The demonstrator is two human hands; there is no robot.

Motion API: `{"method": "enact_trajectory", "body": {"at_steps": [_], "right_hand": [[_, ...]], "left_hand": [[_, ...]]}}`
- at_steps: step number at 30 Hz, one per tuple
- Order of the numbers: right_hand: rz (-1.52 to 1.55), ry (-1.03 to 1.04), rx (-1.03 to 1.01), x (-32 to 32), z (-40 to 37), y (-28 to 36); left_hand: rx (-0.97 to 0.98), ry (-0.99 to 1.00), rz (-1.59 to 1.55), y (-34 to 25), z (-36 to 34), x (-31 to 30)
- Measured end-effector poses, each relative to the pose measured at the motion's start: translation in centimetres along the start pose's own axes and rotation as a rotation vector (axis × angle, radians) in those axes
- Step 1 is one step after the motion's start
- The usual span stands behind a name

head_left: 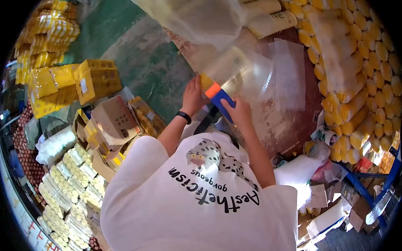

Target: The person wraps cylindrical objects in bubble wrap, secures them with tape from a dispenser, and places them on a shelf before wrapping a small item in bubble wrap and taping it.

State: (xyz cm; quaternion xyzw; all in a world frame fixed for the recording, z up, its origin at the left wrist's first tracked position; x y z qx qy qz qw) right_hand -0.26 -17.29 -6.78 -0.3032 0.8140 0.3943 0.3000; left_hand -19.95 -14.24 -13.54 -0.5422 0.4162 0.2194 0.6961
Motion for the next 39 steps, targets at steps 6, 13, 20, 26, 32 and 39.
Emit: {"method": "enact_trajectory", "body": {"at_steps": [6,13,20,26,32,39], "right_hand": [[-0.092,0.045,0.227,-0.8,-2.9,-7.7],[-0.189,-0.097,0.193,0.6,-1.2,-7.6],[-0.241,-0.002,0.144,0.7,2.7,-3.5],[-0.161,-0.138,0.070,-0.4,2.9,1.1],[-0.171,-0.121,0.068,-0.2,4.1,6.1],[-0.007,-0.138,0.064,1.1,1.4,1.6]], "left_hand": [[-0.041,0.173,-0.087,1.0,1.4,-1.2],[-0.161,0.323,-0.437,-0.2,3.0,-0.7],[-0.059,0.286,-0.541,3.3,3.8,-0.6],[0.032,0.208,-0.326,6.2,5.8,-3.8],[0.293,0.135,0.123,2.1,5.5,-4.3],[0.153,0.161,0.209,3.2,6.3,-2.1]]}}
Point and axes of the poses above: each hand's wrist, its own z-axis towards the middle knuckle, its own x-axis out of the palm, y = z × x, the point moved 2 cm from there along z, towards the middle knuckle, and after that the axes turned 11 degrees about x, right-handed, at the moved point
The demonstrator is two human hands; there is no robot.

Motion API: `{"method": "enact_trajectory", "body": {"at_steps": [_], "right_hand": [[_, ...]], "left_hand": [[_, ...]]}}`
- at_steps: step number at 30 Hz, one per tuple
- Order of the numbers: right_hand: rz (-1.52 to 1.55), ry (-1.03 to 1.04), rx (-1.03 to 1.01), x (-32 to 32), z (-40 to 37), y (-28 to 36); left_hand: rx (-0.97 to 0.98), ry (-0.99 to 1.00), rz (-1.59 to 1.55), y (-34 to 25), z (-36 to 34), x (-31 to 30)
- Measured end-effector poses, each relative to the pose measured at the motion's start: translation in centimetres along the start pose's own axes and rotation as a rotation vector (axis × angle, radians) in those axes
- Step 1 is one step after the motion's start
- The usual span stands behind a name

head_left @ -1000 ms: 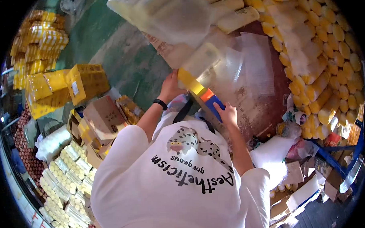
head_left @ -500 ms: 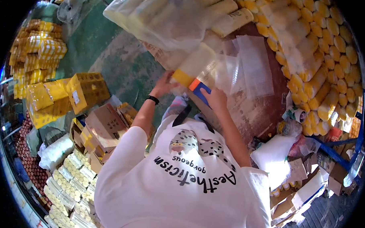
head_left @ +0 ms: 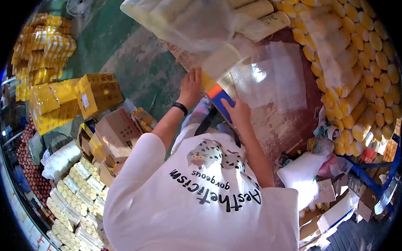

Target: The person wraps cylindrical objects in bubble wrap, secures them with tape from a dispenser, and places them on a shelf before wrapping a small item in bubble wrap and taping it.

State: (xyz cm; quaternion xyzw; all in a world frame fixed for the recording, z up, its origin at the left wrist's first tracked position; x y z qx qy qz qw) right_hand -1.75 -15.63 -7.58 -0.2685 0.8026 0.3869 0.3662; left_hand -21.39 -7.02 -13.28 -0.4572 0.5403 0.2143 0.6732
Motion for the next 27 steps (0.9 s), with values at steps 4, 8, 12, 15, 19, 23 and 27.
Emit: {"method": "enact_trajectory", "body": {"at_steps": [4,8,12,15,19,23,27], "right_hand": [[-0.084,0.094,0.126,-1.0,-1.9,-4.1],[-0.155,0.173,0.176,0.3,-1.8,-4.1],[-0.132,0.130,0.127,1.6,0.6,0.1],[-0.209,0.083,0.106,3.0,2.9,3.3],[-0.232,0.056,0.083,2.7,4.9,6.3],[-0.278,0.073,0.201,3.3,6.2,7.4],[-0.268,0.119,0.284,4.5,7.3,7.6]], "left_hand": [[0.018,0.033,-0.124,0.8,0.4,-1.1],[-0.053,0.186,-0.139,0.3,1.0,-2.1],[-0.077,0.270,-0.206,2.8,2.0,-1.7],[-0.072,0.285,-0.219,4.1,2.5,-2.0],[-0.083,0.281,-0.319,5.0,2.9,-2.6],[-0.075,0.261,-0.412,5.6,3.4,-2.6],[-0.075,0.254,-0.499,6.3,3.4,-0.8]]}}
Point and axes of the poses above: each hand's wrist, its own z-axis towards the middle knuckle, its own x-axis out of the palm, y = z × x, the point moved 2 cm from there along z, towards the middle knuckle, and after that the axes turned 11 degrees about x, right-handed, at the moved point
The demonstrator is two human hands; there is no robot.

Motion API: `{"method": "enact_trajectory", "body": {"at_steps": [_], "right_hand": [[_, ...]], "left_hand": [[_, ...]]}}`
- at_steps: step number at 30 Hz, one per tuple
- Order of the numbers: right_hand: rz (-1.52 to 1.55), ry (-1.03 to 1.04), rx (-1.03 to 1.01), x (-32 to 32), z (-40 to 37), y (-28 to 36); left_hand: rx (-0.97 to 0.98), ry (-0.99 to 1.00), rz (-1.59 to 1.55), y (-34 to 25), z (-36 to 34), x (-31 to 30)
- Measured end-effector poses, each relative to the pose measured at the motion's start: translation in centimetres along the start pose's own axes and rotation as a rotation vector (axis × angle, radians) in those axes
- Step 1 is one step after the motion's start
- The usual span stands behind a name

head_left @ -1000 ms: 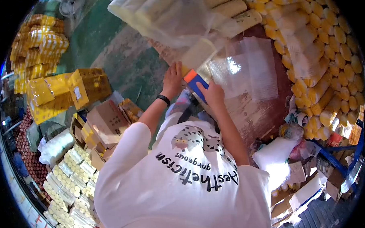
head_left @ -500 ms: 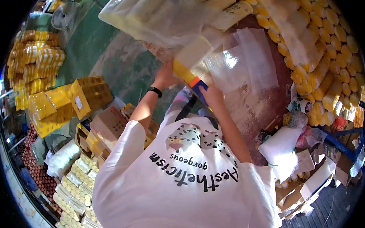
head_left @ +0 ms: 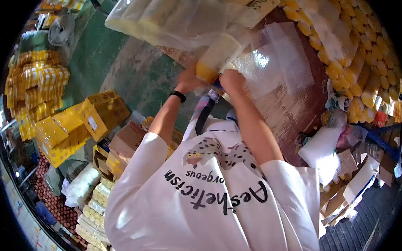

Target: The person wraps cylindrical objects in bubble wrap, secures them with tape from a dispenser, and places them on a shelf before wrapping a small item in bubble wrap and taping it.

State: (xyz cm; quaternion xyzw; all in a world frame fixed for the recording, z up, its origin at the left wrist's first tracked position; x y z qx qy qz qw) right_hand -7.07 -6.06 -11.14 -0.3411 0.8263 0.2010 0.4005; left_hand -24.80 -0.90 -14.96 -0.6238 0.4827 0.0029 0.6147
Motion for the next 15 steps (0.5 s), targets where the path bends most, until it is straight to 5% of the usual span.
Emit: {"method": "enact_trajectory", "body": {"at_steps": [6,10,15], "right_hand": [[0.043,-0.012,-0.050,-2.7,-0.9,-1.5],[0.152,-0.070,-0.043,-2.9,-4.0,-8.1],[0.598,-0.052,0.108,-3.2,-7.1,-16.8]], "left_hand": [[0.191,-0.088,-0.208,1.1,0.7,0.1],[0.163,0.095,0.044,0.0,1.0,1.0],[0.156,-0.172,0.191,-6.4,-2.4,2.0]]}}
Point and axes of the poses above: each hand's wrist, its own z-axis towards the middle knuckle, its own x-axis out of the palm, y = z × x, the point moved 2 cm from there along z, towards the middle knuckle, and after that the axes turned 11 degrees about x, right-handed, at the moved point
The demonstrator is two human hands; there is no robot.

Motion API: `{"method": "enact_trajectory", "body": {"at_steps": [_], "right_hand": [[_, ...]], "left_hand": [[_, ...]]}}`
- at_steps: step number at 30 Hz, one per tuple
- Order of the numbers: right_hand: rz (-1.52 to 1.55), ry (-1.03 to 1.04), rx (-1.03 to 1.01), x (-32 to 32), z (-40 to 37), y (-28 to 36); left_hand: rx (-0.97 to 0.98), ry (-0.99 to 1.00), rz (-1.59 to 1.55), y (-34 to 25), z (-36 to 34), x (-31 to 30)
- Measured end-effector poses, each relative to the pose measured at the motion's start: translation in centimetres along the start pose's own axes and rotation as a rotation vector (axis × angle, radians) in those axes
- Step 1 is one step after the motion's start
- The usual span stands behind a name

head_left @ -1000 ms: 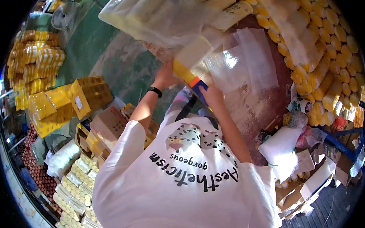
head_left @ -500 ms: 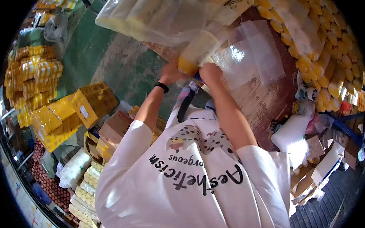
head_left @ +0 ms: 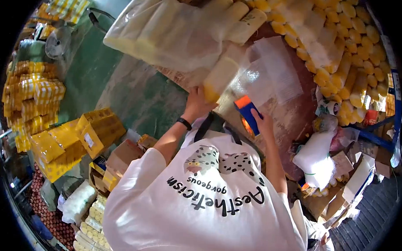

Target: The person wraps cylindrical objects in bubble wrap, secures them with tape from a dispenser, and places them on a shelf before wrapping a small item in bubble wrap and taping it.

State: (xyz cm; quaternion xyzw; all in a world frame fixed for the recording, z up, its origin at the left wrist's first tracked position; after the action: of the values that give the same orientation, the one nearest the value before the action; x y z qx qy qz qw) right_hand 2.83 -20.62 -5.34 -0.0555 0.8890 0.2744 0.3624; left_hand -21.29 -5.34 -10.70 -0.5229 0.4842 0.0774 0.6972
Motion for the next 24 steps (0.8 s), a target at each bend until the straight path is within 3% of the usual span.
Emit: {"method": "enact_trajectory", "body": {"at_steps": [1,4,5,8,11,14,15,19,22,23,24], "right_hand": [[0.110,-0.011,0.022,-1.0,-0.7,-0.8],[0.149,-0.126,0.046,-1.8,-0.5,-5.1],[0.178,-0.130,0.053,-2.3,-0.9,-5.8],[0.210,-0.063,0.148,-5.1,-3.7,-3.9],[0.159,-0.217,0.044,-5.0,-2.7,-8.3],[0.282,-0.224,0.154,-5.2,-2.0,-12.8],[0.271,-0.297,0.079,-5.7,-2.4,-13.1],[0.530,-0.312,0.061,-7.6,-3.4,-16.3],[0.630,-0.315,0.121,-8.8,-4.1,-16.5],[0.574,-0.239,0.244,-9.9,-5.3,-15.6],[0.558,-0.255,0.192,-10.1,-5.0,-16.4]], "left_hand": [[0.205,-0.102,0.001,0.1,0.0,0.1],[-0.215,0.216,-0.612,-0.5,0.7,-0.1],[-0.325,0.118,-0.775,-1.3,0.8,0.3],[-0.230,0.126,-0.069,-0.7,0.4,6.5],[-0.004,0.042,0.216,-6.6,-2.5,8.9],[0.440,0.190,0.396,-12.6,-4.3,7.6],[0.521,0.168,0.316,-12.5,-3.8,8.0],[-0.098,0.320,-0.231,-12.2,-4.5,10.7],[-0.124,0.380,-0.297,-13.4,-5.4,13.7],[-0.105,0.323,-0.401,-12.3,-5.5,15.7],[-0.068,0.302,-0.377,-11.9,-5.5,16.2]]}}
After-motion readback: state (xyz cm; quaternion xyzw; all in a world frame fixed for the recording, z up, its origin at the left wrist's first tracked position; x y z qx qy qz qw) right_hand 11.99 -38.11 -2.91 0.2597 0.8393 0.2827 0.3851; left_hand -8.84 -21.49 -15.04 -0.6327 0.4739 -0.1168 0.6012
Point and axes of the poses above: each hand's wrist, its own z-axis towards the middle knuckle, its own x-axis out of the palm, y = z × x, the point moved 2 cm from there along z, towards the middle knuckle, and after that the axes turned 11 degrees about x, right-handed, at the moved point
